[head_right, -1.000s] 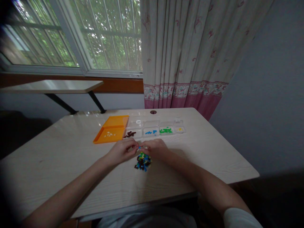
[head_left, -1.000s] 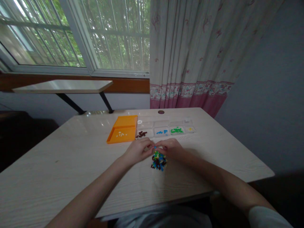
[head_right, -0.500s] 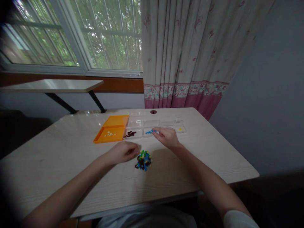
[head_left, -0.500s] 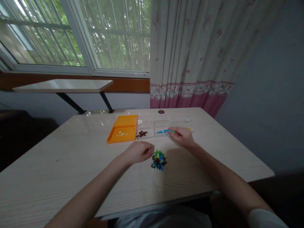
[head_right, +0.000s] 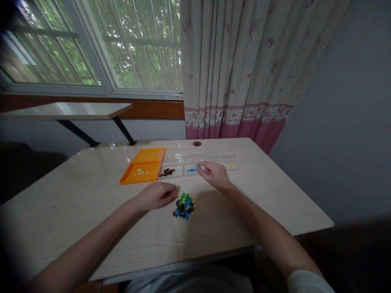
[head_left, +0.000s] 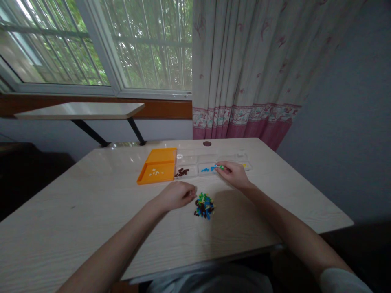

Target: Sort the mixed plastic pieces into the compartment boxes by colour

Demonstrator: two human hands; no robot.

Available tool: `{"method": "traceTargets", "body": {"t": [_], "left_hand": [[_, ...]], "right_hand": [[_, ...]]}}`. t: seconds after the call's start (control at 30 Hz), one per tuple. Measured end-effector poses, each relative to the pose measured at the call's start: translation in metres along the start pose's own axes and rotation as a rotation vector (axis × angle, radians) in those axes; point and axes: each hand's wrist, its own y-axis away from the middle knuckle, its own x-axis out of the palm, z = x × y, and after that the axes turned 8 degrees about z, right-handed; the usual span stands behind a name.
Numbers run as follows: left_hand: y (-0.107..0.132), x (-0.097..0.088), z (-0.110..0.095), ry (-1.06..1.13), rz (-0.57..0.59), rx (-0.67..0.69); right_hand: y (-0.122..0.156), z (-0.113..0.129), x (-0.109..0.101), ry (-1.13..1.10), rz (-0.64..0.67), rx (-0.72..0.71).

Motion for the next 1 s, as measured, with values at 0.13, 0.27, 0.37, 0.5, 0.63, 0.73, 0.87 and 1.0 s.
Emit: {"method": "traceTargets", "body": {"t": [0.13, 0.27, 0.37, 0.5, 0.63, 0.73, 0.87, 1.0], "left_hand": [[0.000, 0.001, 0.002, -0.021, -0.003, -0.015], [-0.001, 0.001, 0.004, -0.025, 0.000, 0.001], [-0.001, 0.001, 0.003, 0.001, 0.010, 0.020], [-0.001, 0.000, 0.000, 0.038, 0.036, 0.014], [-0.002, -0.001, -0.001, 0.081, 0.036, 0.017], [-0.002, -0.003, 0.000, 0.101, 0.034, 0.040], [-0.001, -0.004, 0.003, 0.111, 0.023, 0.064], [0.001, -0.003, 0.003, 0.100, 0.012, 0.096]], "right_hand": [[-0.001, -0.018, 0.011, 0.028, 0.126, 0.178], [-0.002, -0.032, 0.019, 0.037, 0.193, 0.327], [-0.003, -0.032, 0.018, 0.039, 0.223, 0.347], [-0.003, -0.020, 0.013, 0.045, 0.239, 0.323], [-0.001, -0.005, 0.010, 0.055, 0.251, 0.253], [0.001, 0.003, 0.012, 0.070, 0.313, 0.196], [0.003, 0.012, 0.014, 0.072, 0.490, 0.000], [0.006, 0.021, 0.014, 0.060, 0.652, -0.124]]}}
